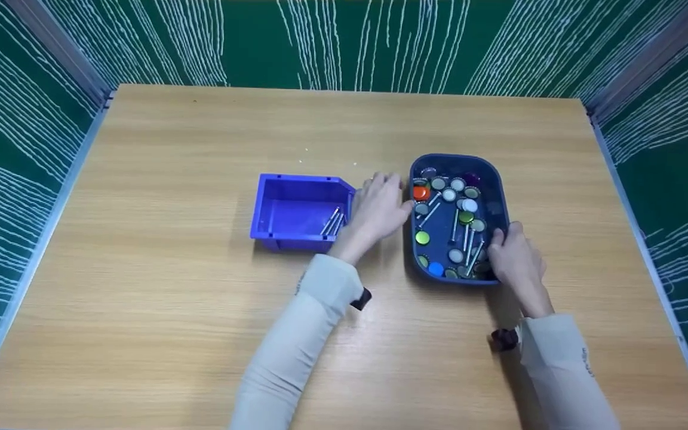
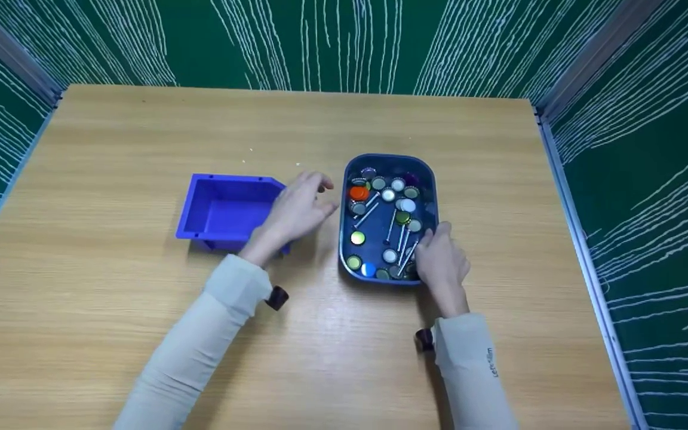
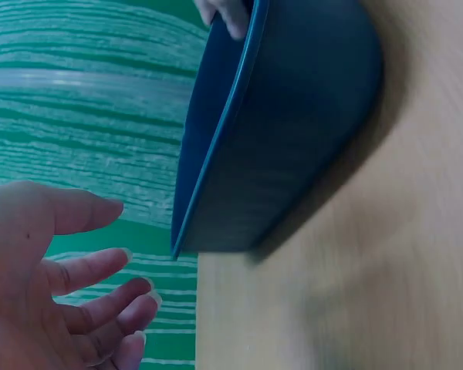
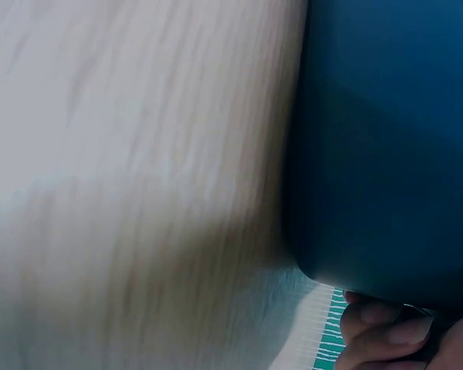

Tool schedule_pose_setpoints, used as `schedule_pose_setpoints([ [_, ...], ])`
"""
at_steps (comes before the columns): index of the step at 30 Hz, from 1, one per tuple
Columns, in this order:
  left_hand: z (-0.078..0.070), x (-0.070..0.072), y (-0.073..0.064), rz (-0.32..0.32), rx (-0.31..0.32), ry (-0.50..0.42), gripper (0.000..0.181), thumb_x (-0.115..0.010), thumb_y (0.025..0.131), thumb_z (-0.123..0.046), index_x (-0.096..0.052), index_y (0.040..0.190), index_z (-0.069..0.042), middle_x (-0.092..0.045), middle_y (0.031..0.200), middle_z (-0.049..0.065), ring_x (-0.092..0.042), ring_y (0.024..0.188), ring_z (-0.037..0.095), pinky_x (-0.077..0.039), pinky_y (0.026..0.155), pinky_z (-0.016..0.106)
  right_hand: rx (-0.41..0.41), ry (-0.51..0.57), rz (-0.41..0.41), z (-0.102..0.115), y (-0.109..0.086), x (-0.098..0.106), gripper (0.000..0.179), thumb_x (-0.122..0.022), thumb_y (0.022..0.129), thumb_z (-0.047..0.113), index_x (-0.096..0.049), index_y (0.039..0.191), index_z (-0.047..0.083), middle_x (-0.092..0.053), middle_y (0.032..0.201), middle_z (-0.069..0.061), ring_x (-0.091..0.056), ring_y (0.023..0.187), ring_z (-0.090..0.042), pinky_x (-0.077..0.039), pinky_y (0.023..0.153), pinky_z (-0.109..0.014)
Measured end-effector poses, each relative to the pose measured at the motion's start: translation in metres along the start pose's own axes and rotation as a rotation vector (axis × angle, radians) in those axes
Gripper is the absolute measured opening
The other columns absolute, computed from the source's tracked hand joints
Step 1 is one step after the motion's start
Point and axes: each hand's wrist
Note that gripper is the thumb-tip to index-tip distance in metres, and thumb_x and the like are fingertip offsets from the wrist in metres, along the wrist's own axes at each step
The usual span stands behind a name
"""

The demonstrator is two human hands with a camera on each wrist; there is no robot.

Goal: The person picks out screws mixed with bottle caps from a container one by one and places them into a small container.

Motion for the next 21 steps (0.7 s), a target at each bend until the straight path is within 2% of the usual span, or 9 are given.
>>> schedule_pose_setpoints([
  [6,-0.015,-0.012,0.0,-0.035,-0.019,-0.046,0.032,-0.06,0.097,-0.033,-0.057,0.124,-0.017,-0.058,0.121,0.0,-0.056,0.114,0.018,-0.045,0.1,0.037,0.008,0.014,0.005,0.0,0.001,-0.001,0.05,-0.024,0.105,0.038,-0.043,0.123,-0.004,-0.06,0.106,-0.031,-0.059,0.092,-0.045,-0.041,0.065,-0.046],
  [9,-0.024,-0.021,0.0,-0.035,-0.08,-0.055,0.034,-0.059,0.098,-0.034,-0.056,0.127,-0.017,-0.059,0.122,-0.001,-0.057,0.114,0.016,-0.046,0.099,0.034,0.007,0.015,0.009,0.0,0.001,-0.001,0.05,-0.024,0.105,0.038,-0.043,0.124,-0.004,-0.06,0.106,-0.031,-0.059,0.092,-0.045,-0.041,0.065,-0.046],
  [13,-0.038,-0.037,-0.002,0.04,-0.211,0.002,0.039,-0.056,0.099,-0.034,-0.052,0.136,-0.02,-0.056,0.132,0.0,-0.055,0.121,0.014,-0.047,0.102,0.031,0.001,0.018,0.013,0.0,0.002,0.0,0.049,-0.024,0.105,0.038,-0.043,0.123,-0.003,-0.059,0.107,-0.031,-0.058,0.095,-0.047,-0.041,0.067,-0.048],
  [16,-0.046,-0.054,-0.004,0.127,-0.298,0.065,0.039,-0.055,0.1,-0.031,-0.052,0.138,-0.024,-0.056,0.133,-0.001,-0.055,0.12,0.013,-0.048,0.1,0.03,0.002,0.02,0.011,0.0,0.002,0.001,0.048,-0.025,0.104,0.038,-0.043,0.121,-0.003,-0.059,0.106,-0.031,-0.058,0.095,-0.047,-0.041,0.067,-0.049],
  [18,-0.049,-0.066,-0.006,0.184,-0.344,0.095,0.038,-0.055,0.1,-0.03,-0.054,0.138,-0.027,-0.056,0.132,0.0,-0.056,0.118,0.014,-0.049,0.098,0.03,0.004,0.019,0.005,0.0,0.002,0.0,0.048,-0.025,0.104,0.038,-0.043,0.12,-0.003,-0.059,0.105,-0.032,-0.058,0.095,-0.048,-0.041,0.066,-0.049],
  [21,-0.051,-0.082,-0.01,0.267,-0.381,0.11,0.037,-0.053,0.101,-0.03,-0.055,0.138,-0.03,-0.056,0.133,0.001,-0.056,0.118,0.015,-0.049,0.098,0.031,0.003,0.012,0.003,0.0,0.002,0.0,0.047,-0.025,0.104,0.037,-0.043,0.12,-0.004,-0.06,0.105,-0.033,-0.059,0.094,-0.048,-0.041,0.065,-0.048],
])
Point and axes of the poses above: each hand's wrist, its own y-axis towards the middle knuckle, its own x-axis out of the back of the hand, z = x × y
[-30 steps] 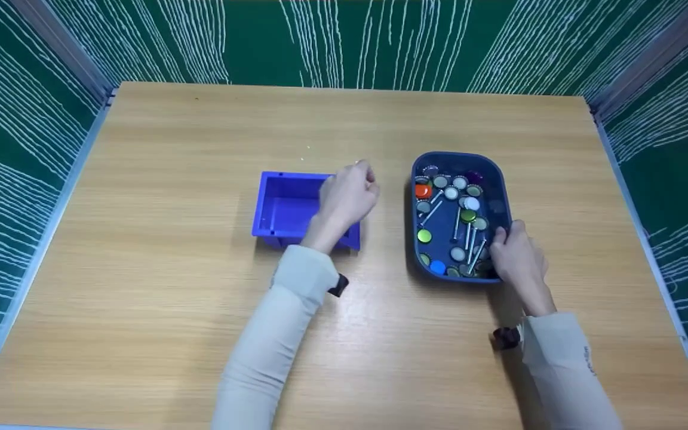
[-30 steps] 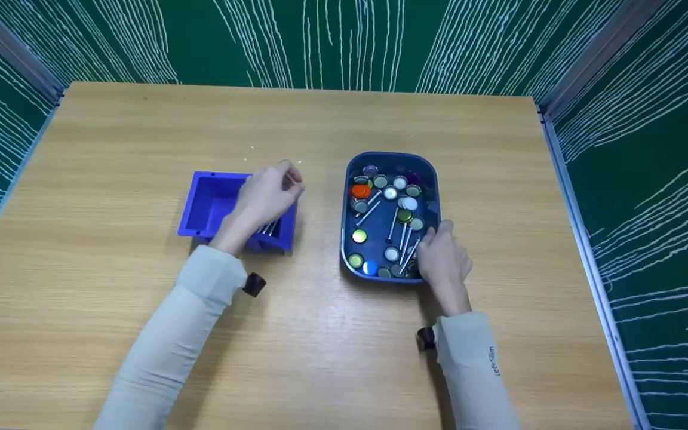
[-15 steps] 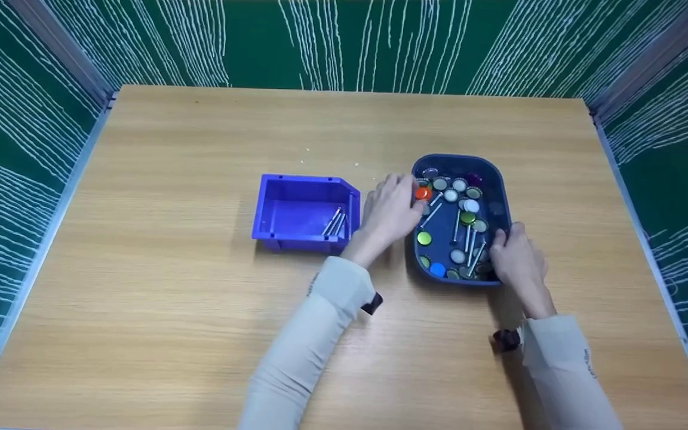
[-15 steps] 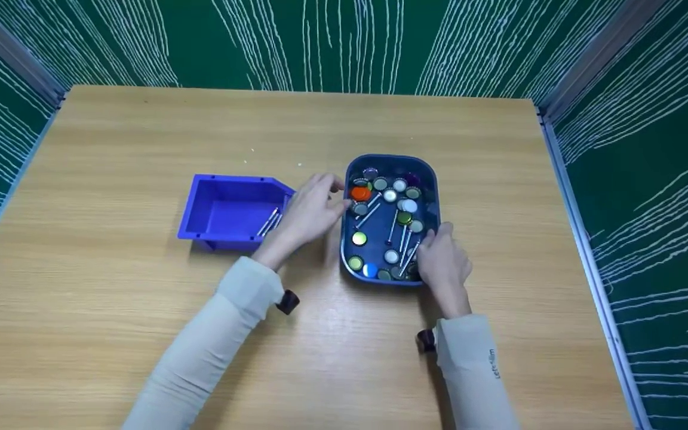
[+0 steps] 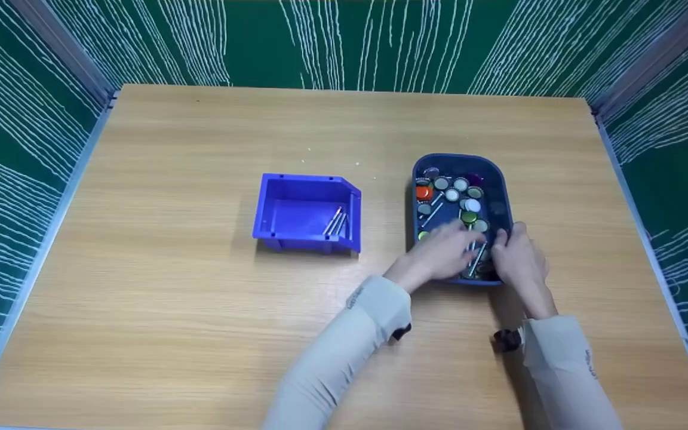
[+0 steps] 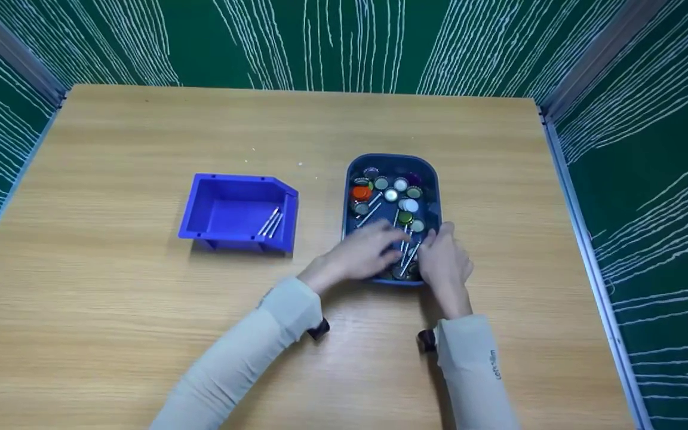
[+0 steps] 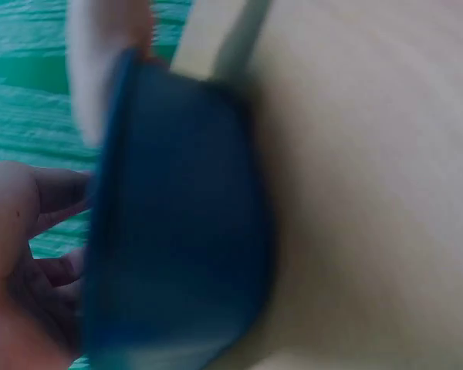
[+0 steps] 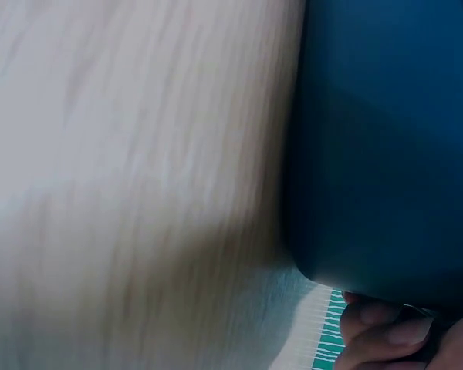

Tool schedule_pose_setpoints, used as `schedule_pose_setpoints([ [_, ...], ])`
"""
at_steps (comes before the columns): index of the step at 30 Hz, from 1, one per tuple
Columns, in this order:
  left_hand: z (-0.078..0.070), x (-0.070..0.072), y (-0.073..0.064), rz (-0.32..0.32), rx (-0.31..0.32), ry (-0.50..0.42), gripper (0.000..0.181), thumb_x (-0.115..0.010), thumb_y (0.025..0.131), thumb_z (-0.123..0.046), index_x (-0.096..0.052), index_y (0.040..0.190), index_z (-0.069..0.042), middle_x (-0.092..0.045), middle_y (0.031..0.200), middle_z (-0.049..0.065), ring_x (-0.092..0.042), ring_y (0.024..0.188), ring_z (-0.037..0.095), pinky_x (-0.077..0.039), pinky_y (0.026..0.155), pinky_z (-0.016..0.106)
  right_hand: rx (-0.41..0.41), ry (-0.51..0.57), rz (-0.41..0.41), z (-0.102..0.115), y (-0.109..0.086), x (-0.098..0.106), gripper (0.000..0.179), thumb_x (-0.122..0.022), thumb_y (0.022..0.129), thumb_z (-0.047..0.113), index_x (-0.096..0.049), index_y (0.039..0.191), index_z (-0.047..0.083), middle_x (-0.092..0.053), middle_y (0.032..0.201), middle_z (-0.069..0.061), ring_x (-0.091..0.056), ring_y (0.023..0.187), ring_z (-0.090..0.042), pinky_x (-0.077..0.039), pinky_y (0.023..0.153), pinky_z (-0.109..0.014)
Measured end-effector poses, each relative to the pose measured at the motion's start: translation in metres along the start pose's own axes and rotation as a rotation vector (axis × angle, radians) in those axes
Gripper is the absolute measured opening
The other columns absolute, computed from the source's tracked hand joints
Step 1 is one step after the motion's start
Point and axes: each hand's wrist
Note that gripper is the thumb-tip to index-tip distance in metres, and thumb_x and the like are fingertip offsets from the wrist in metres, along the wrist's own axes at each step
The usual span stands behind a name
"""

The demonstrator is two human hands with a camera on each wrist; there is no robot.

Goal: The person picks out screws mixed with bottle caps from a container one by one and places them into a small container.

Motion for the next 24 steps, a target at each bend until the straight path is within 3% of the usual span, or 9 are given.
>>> schedule_pose_setpoints([
  [4,-0.001,-0.011,0.002,0.104,0.025,0.046,0.042,-0.043,0.102,-0.048,-0.05,0.142,-0.036,-0.048,0.148,0.003,-0.049,0.133,0.02,-0.045,0.108,0.037,0.004,-0.011,0.009,0.001,0.001,-0.001,0.048,-0.024,0.105,0.037,-0.043,0.121,-0.004,-0.059,0.107,-0.034,-0.059,0.094,-0.049,-0.041,0.066,-0.049],
  [10,-0.005,-0.015,0.007,0.255,0.117,0.147,0.062,-0.018,0.095,-0.073,-0.033,0.149,-0.047,-0.018,0.166,-0.001,-0.017,0.154,0.023,-0.023,0.123,0.042,0.011,-0.008,0.022,-0.001,0.001,0.001,0.05,-0.023,0.105,0.038,-0.041,0.124,-0.005,-0.058,0.107,-0.033,-0.057,0.092,-0.046,-0.039,0.067,-0.048],
  [13,-0.008,-0.018,0.009,0.244,0.143,0.174,0.06,-0.02,0.096,-0.072,-0.035,0.148,-0.047,-0.019,0.165,0.0,-0.018,0.152,0.022,-0.024,0.122,0.039,0.001,-0.01,0.024,-0.003,0.001,0.002,0.051,-0.023,0.105,0.038,-0.041,0.125,-0.005,-0.058,0.107,-0.033,-0.057,0.091,-0.045,-0.039,0.066,-0.046],
  [16,-0.009,-0.02,0.011,0.188,0.174,0.192,0.052,-0.031,0.1,-0.063,-0.043,0.146,-0.042,-0.028,0.161,0.0,-0.027,0.148,0.021,-0.031,0.119,0.037,-0.009,-0.014,0.03,-0.003,0.002,0.001,0.052,-0.022,0.105,0.038,-0.041,0.126,-0.005,-0.057,0.106,-0.033,-0.057,0.09,-0.044,-0.038,0.065,-0.044],
  [20,-0.009,-0.021,0.012,0.115,0.241,0.222,0.045,-0.049,0.098,-0.052,-0.057,0.136,-0.032,-0.042,0.151,0.0,-0.043,0.135,0.018,-0.043,0.109,0.034,-0.008,-0.013,0.046,-0.001,0.004,0.0,0.053,-0.021,0.105,0.039,-0.04,0.127,-0.005,-0.057,0.107,-0.032,-0.056,0.091,-0.043,-0.038,0.067,-0.044],
  [24,-0.009,-0.021,0.013,0.087,0.29,0.236,0.038,-0.056,0.096,-0.047,-0.063,0.128,-0.028,-0.053,0.138,0.0,-0.055,0.118,0.014,-0.052,0.094,0.03,-0.005,-0.007,0.042,0.0,0.004,-0.001,0.054,-0.021,0.105,0.04,-0.04,0.127,-0.006,-0.056,0.107,-0.032,-0.056,0.092,-0.044,-0.039,0.068,-0.047],
])
Point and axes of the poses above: each hand's wrist, its own y-axis towards the middle knuckle, its own x-axis out of the back of the hand, z = x × y
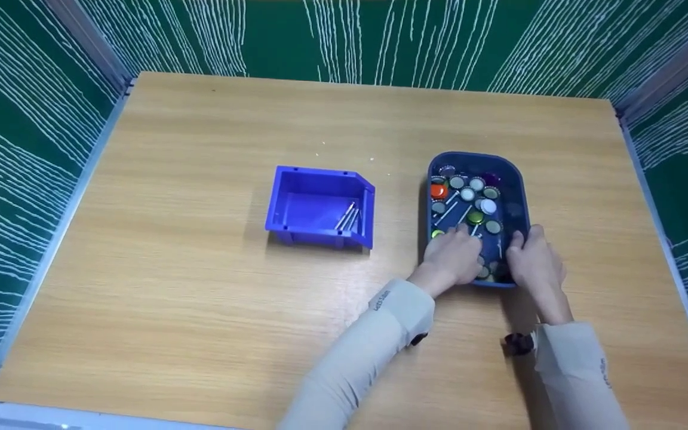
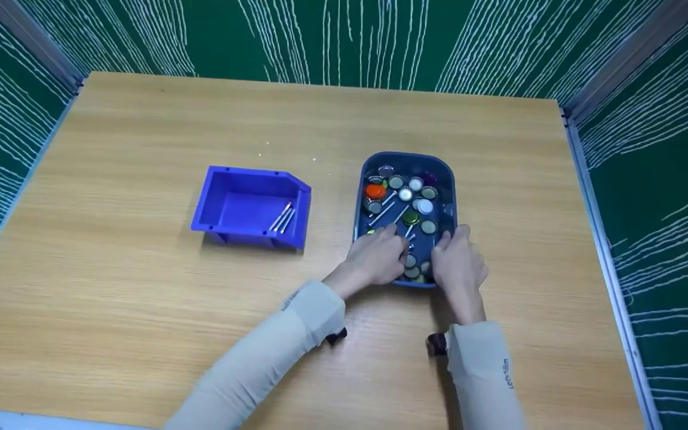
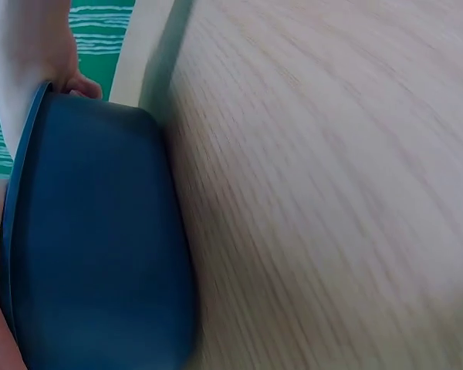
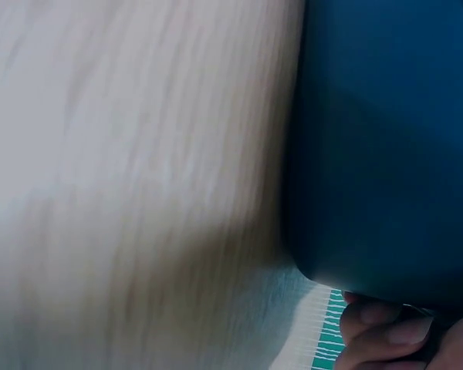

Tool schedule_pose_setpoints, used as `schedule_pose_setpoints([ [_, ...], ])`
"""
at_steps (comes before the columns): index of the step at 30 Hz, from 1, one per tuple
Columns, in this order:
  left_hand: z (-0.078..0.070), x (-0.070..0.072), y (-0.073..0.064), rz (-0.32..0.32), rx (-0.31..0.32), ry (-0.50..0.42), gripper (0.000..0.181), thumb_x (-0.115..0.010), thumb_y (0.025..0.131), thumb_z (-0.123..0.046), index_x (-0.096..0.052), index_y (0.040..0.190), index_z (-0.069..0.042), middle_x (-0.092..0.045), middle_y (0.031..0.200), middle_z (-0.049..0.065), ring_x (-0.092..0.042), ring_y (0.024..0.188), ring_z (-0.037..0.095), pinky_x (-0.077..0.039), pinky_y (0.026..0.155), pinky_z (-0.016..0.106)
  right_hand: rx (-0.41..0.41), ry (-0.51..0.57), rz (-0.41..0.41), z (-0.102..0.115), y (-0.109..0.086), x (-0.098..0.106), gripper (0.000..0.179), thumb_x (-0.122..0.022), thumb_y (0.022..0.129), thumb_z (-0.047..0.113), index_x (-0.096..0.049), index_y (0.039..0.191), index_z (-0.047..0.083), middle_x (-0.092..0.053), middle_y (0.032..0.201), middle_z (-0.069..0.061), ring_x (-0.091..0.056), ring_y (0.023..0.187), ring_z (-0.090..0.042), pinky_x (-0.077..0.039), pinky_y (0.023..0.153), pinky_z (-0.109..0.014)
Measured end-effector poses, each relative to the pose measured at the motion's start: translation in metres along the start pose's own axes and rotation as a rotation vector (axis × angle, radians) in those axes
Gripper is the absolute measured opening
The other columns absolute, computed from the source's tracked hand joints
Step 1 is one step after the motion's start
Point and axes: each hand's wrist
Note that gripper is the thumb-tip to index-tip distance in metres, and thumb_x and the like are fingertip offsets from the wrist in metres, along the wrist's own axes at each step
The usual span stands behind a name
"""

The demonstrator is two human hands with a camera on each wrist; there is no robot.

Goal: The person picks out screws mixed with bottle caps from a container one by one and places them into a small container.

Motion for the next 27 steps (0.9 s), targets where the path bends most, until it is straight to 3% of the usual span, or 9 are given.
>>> schedule_pose_setpoints([
  [6,-0.001,0.0011,0.0039,0.028,0.022,-0.007,0.052,-0.058,0.097,-0.042,-0.042,0.145,-0.034,-0.058,0.132,-0.003,-0.063,0.107,0.012,-0.055,0.08,0.029,0.004,-0.007,-0.025,0.001,-0.0021,-0.0004,0.052,-0.022,0.104,0.039,-0.042,0.122,-0.005,-0.057,0.106,-0.035,-0.058,0.093,-0.048,-0.039,0.065,-0.046],
  [11,-0.0009,-0.0012,0.005,0.02,0.074,-0.047,0.069,-0.063,0.094,-0.043,-0.032,0.152,-0.023,-0.067,0.122,-0.005,-0.067,0.094,0.01,-0.054,0.069,0.026,-0.004,-0.007,-0.013,0.001,-0.0028,-0.0017,0.053,-0.021,0.105,0.041,-0.041,0.125,-0.004,-0.056,0.107,-0.034,-0.056,0.094,-0.047,-0.039,0.066,-0.047],
  [14,-0.0018,-0.0008,0.0047,0.017,0.067,-0.031,0.063,-0.064,0.093,-0.04,-0.042,0.147,-0.019,-0.066,0.119,-0.004,-0.065,0.09,0.009,-0.053,0.067,0.025,-0.009,-0.009,-0.009,0.001,-0.0021,-0.0003,0.054,-0.02,0.105,0.041,-0.039,0.127,-0.004,-0.055,0.109,-0.035,-0.056,0.096,-0.048,-0.04,0.068,-0.049],
  [18,-0.0018,-0.001,0.0029,-0.026,0.045,-0.014,0.033,-0.066,0.092,-0.032,-0.063,0.124,-0.022,-0.064,0.116,-0.003,-0.064,0.09,0.01,-0.054,0.069,0.026,-0.002,-0.004,-0.014,0.0007,-0.0016,0.0006,0.053,-0.021,0.105,0.04,-0.04,0.126,-0.005,-0.055,0.112,-0.036,-0.056,0.099,-0.049,-0.041,0.07,-0.052],
  [21,-0.0026,-0.0011,0.0015,-0.048,0.049,-0.018,0.021,-0.067,0.091,-0.027,-0.069,0.112,-0.025,-0.065,0.111,-0.003,-0.065,0.086,0.011,-0.055,0.067,0.026,0.007,-0.002,-0.022,0.0005,-0.0017,0.0005,0.052,-0.022,0.105,0.039,-0.041,0.124,-0.005,-0.056,0.111,-0.037,-0.057,0.099,-0.05,-0.041,0.071,-0.053],
  [23,-0.0036,-0.001,0.0014,-0.049,0.061,-0.017,0.021,-0.067,0.091,-0.026,-0.069,0.111,-0.026,-0.065,0.11,-0.004,-0.065,0.086,0.011,-0.055,0.068,0.026,0.008,-0.004,-0.024,0.0007,-0.0015,0.0004,0.052,-0.022,0.105,0.039,-0.041,0.123,-0.005,-0.056,0.11,-0.037,-0.057,0.098,-0.05,-0.041,0.07,-0.053],
  [27,-0.0043,-0.0023,-0.0007,-0.092,0.058,0.005,0.036,-0.066,0.092,-0.03,-0.062,0.126,-0.022,-0.061,0.115,-0.003,-0.066,0.087,0.011,-0.055,0.065,0.025,0.005,-0.003,-0.018,-0.0005,-0.002,-0.0002,0.052,-0.022,0.105,0.039,-0.041,0.123,-0.005,-0.056,0.107,-0.035,-0.057,0.095,-0.049,-0.04,0.069,-0.051],
])
Point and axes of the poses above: each hand's wrist, its own y-axis towards the middle knuckle, its own x-axis out of the back of the hand, z = x × y
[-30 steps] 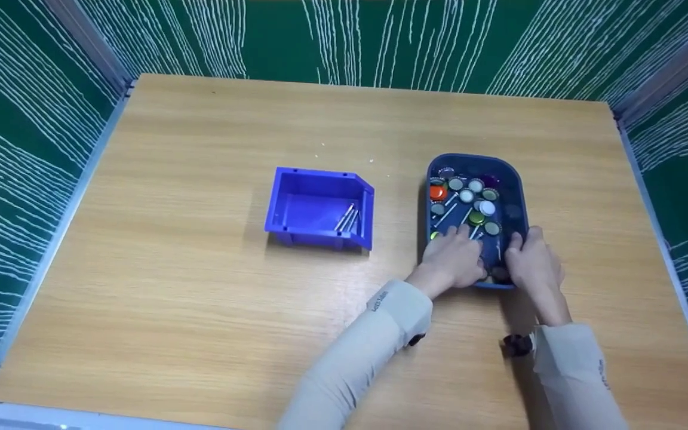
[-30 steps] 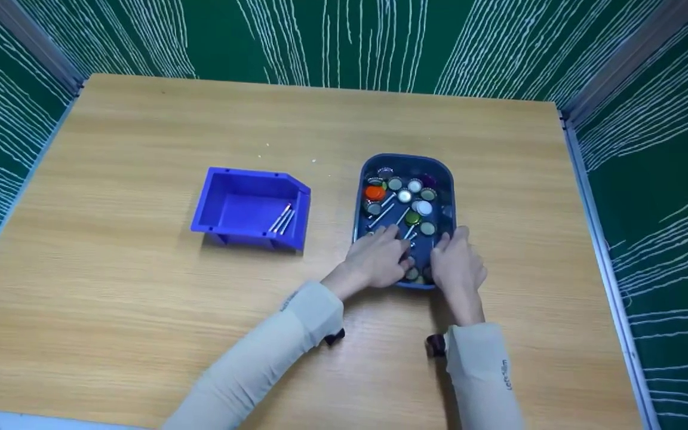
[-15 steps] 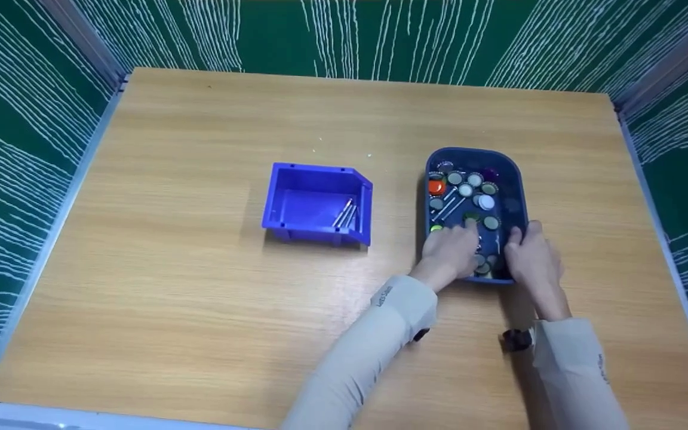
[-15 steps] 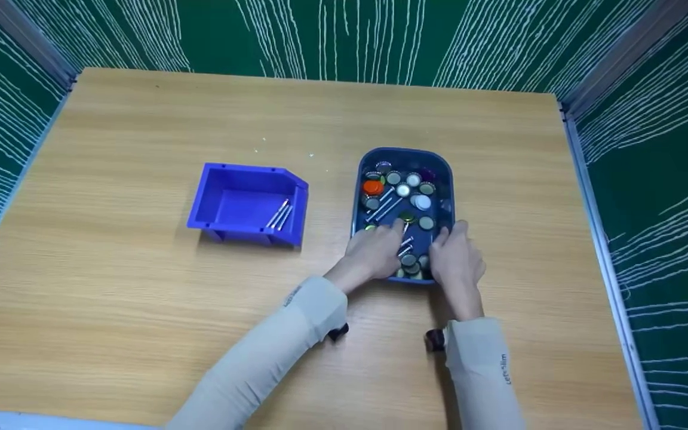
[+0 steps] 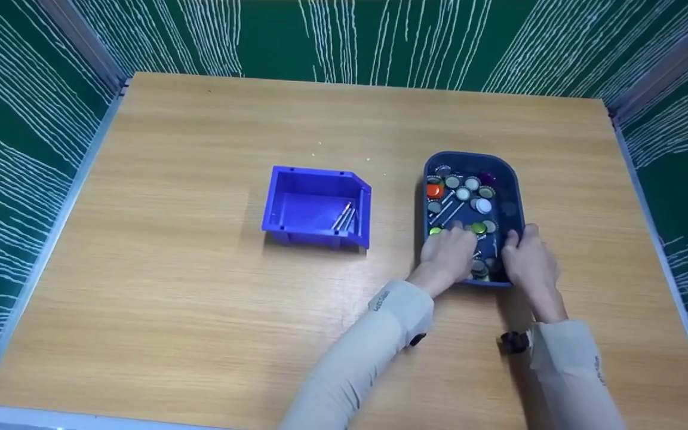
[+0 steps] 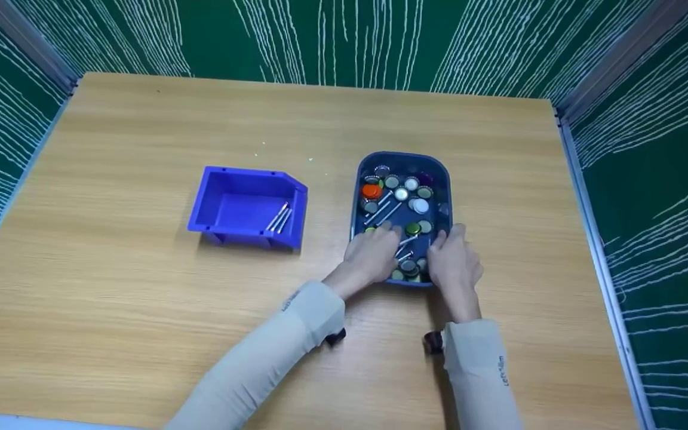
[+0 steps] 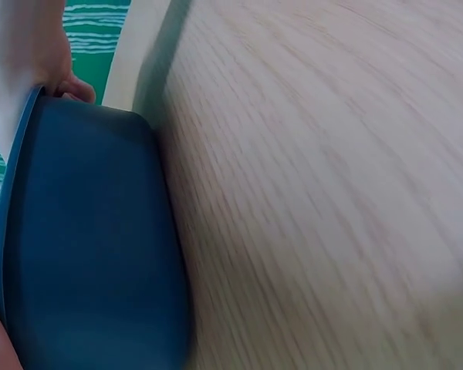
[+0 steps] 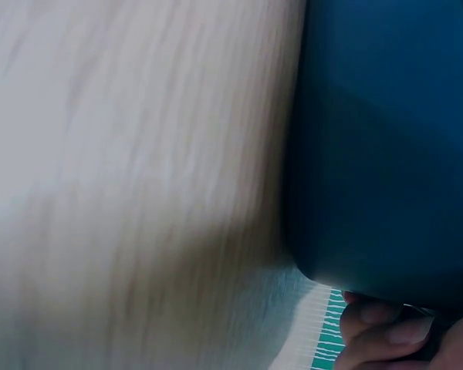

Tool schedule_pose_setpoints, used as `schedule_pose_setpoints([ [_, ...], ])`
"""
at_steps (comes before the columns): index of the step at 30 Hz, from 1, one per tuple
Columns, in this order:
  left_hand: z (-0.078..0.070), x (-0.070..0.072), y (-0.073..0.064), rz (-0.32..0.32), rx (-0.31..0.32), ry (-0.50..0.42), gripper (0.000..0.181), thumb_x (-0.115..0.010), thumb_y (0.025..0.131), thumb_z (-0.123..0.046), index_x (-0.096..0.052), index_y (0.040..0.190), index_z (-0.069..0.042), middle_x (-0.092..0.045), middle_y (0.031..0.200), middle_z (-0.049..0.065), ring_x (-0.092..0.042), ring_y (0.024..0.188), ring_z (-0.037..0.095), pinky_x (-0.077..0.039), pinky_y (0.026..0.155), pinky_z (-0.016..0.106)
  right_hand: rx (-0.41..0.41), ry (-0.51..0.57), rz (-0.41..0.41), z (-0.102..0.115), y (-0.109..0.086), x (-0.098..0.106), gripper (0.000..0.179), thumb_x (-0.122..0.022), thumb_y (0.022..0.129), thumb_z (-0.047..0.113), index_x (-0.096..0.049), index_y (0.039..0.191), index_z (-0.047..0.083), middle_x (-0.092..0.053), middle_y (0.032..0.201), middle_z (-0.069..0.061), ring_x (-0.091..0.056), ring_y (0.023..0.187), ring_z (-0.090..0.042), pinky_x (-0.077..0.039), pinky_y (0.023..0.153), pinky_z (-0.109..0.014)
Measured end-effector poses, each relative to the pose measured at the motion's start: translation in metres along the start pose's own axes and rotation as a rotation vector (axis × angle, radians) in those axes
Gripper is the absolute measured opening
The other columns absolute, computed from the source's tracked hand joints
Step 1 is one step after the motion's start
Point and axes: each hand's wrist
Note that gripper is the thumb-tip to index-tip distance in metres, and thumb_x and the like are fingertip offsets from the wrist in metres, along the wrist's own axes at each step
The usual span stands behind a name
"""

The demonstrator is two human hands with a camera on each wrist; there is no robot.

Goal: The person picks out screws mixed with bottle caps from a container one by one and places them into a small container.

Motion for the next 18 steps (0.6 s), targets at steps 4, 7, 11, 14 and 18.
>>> schedule_pose_setpoints([
  [4,0.004,-0.002,-0.002,-0.082,-0.028,-0.003,0.051,-0.064,0.093,-0.035,-0.048,0.138,-0.016,-0.058,0.119,-0.002,-0.067,0.087,0.011,-0.056,0.065,0.025,0.001,0.008,0.004,0.001,0.001,0.0,0.052,-0.022,0.105,0.04,-0.042,0.123,-0.004,-0.056,0.105,-0.032,-0.057,0.093,-0.045,-0.039,0.069,-0.048],
  [7,0.005,-0.004,-0.004,-0.108,-0.039,-0.041,0.056,-0.064,0.093,-0.033,-0.042,0.141,-0.014,-0.061,0.118,-0.001,-0.068,0.088,0.011,-0.056,0.066,0.025,0.004,0.009,0.001,0.0,0.0,-0.001,0.052,-0.022,0.105,0.039,-0.042,0.123,-0.004,-0.057,0.105,-0.032,-0.058,0.093,-0.045,-0.04,0.068,-0.047],
  [11,0.008,-0.004,-0.006,-0.153,-0.048,-0.135,0.055,-0.062,0.093,-0.024,-0.04,0.142,-0.012,-0.067,0.109,-0.001,-0.068,0.08,0.012,-0.054,0.059,0.025,0.008,0.005,0.0,0.0,0.0,-0.002,0.051,-0.022,0.105,0.038,-0.042,0.123,-0.005,-0.059,0.104,-0.031,-0.059,0.09,-0.043,-0.039,0.065,-0.044],
  [14,0.011,-0.002,-0.007,-0.204,-0.071,-0.247,0.04,-0.06,0.094,-0.02,-0.046,0.131,-0.015,-0.068,0.096,-0.004,-0.066,0.07,0.011,-0.049,0.052,0.024,0.009,0.002,0.0,0.0,0.0,-0.001,0.051,-0.022,0.105,0.038,-0.042,0.123,-0.005,-0.059,0.102,-0.029,-0.058,0.087,-0.041,-0.039,0.064,-0.042],
  [18,0.015,0.003,-0.006,-0.238,-0.133,-0.441,0.019,-0.059,0.097,-0.019,-0.052,0.115,-0.019,-0.069,0.092,-0.006,-0.065,0.073,0.008,-0.048,0.058,0.021,0.007,-0.001,-0.007,0.0,0.001,0.002,0.05,-0.023,0.105,0.038,-0.043,0.122,-0.004,-0.058,0.1,-0.028,-0.058,0.086,-0.041,-0.039,0.063,-0.041],
])
Point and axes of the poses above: each hand's wrist, its own y-axis towards the middle knuckle, its own x-axis out of the back of the hand, z = x × y
